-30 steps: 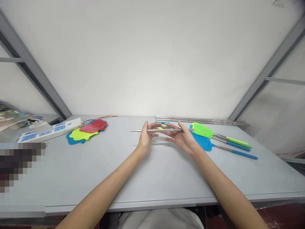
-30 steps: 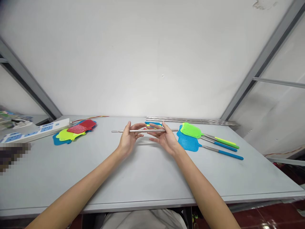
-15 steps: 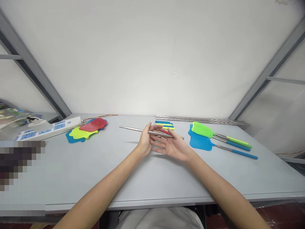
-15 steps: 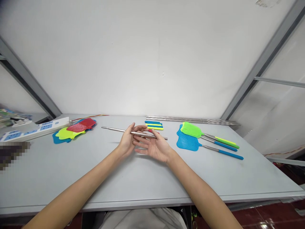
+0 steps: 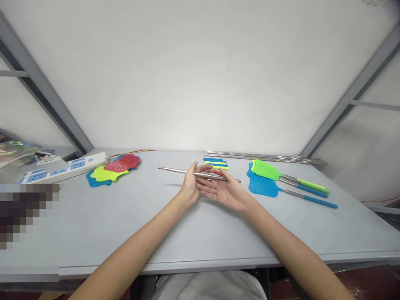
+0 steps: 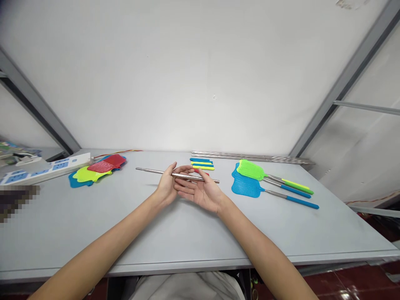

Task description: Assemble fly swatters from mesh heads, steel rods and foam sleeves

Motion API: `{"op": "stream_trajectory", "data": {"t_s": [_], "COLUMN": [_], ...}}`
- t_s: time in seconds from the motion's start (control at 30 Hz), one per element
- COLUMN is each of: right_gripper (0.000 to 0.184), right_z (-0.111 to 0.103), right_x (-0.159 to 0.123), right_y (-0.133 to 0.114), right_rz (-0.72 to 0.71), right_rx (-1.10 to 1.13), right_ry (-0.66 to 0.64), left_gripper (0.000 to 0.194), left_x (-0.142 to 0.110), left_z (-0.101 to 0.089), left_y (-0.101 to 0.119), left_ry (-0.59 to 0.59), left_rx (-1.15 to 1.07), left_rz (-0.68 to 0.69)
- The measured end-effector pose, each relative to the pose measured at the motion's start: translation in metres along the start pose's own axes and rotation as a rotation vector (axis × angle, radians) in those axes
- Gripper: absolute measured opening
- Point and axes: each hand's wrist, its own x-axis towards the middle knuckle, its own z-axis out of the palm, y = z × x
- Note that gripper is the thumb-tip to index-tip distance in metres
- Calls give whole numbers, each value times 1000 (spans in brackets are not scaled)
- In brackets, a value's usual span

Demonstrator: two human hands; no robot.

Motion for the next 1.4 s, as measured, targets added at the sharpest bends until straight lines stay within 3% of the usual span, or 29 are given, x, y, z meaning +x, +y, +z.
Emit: {"op": "stream_trajectory", "data": {"t_s": [0.33,0.53,0.9,1.13,1.4], "right_gripper": [46,43,45,49,46], "right_z": [-1,0,3,-8,-7], "right_x": [2,2,0,2,8], "right_y": [1,1,1,5,27], "right_rz": [-18,-30,-29,-19,-84], "right_rx": [-3,-39,-159,-313,-393], "right_ry": [8,5,50,138,111], "left_gripper": [37,38,21,32,28], "left_x": [2,-1,10,13,15], "left_z": [-1,2,-20,-29,-31], "left_y": [-2,11,38,40,35], "left_ry": [6,13,161,220,306], "left_rx": [-26,-115,-488,-657,-727], "left_rz": [-21,-5,0,17,59]}}
